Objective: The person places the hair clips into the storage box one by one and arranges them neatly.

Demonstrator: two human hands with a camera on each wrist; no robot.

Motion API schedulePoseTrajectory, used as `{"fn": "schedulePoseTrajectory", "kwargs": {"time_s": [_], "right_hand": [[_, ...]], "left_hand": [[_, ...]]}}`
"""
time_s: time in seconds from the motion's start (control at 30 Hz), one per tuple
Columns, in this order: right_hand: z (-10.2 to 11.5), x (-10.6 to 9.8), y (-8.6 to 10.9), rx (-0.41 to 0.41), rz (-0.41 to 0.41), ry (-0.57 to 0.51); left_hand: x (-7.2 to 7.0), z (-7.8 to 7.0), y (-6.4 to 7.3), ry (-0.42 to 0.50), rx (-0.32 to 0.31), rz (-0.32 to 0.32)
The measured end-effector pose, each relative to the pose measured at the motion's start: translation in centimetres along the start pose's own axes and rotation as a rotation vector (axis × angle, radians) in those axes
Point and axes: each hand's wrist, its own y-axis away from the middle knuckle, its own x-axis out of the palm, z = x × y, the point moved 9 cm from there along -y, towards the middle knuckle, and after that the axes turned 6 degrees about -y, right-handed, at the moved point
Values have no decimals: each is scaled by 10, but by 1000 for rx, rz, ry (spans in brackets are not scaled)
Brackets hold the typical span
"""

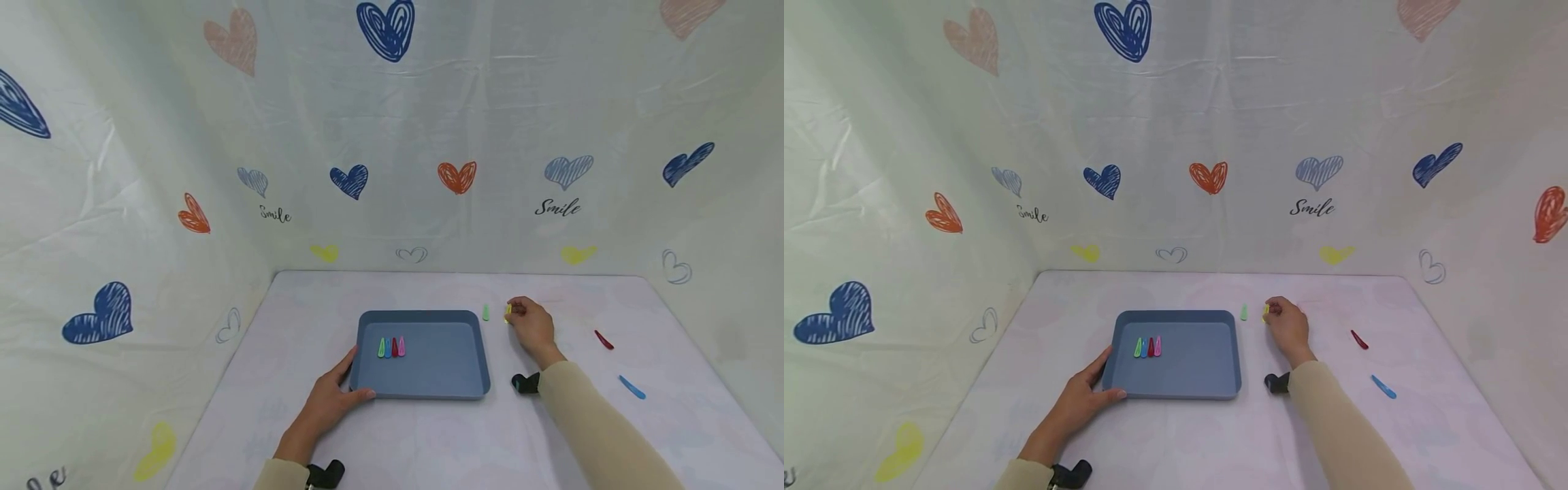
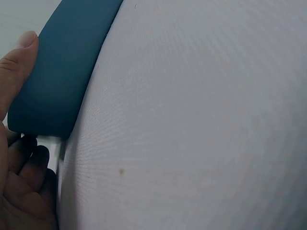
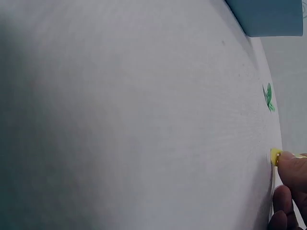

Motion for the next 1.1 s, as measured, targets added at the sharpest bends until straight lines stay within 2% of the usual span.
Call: {"fn": "schedulePoseTrajectory", "kwargs": {"time_s": [0.2, 0.3, 0.6, 0.87, 1.1], "right_hand": [[4, -6, 1, 15, -36, 29], [5, -11, 2, 31, -53, -1], [8, -10, 7, 113, -28, -275], [30, -3, 12, 106, 2, -307], [52, 2, 17, 48, 43, -367]], "left_hand": [[0, 2, 0, -7, -2, -11], [0, 1, 0, -12, 9, -14], [-1, 1, -1, 7, 9, -6], [-1, 2, -1, 7, 5, -9], [-1, 1, -1, 8, 10, -17]]}}
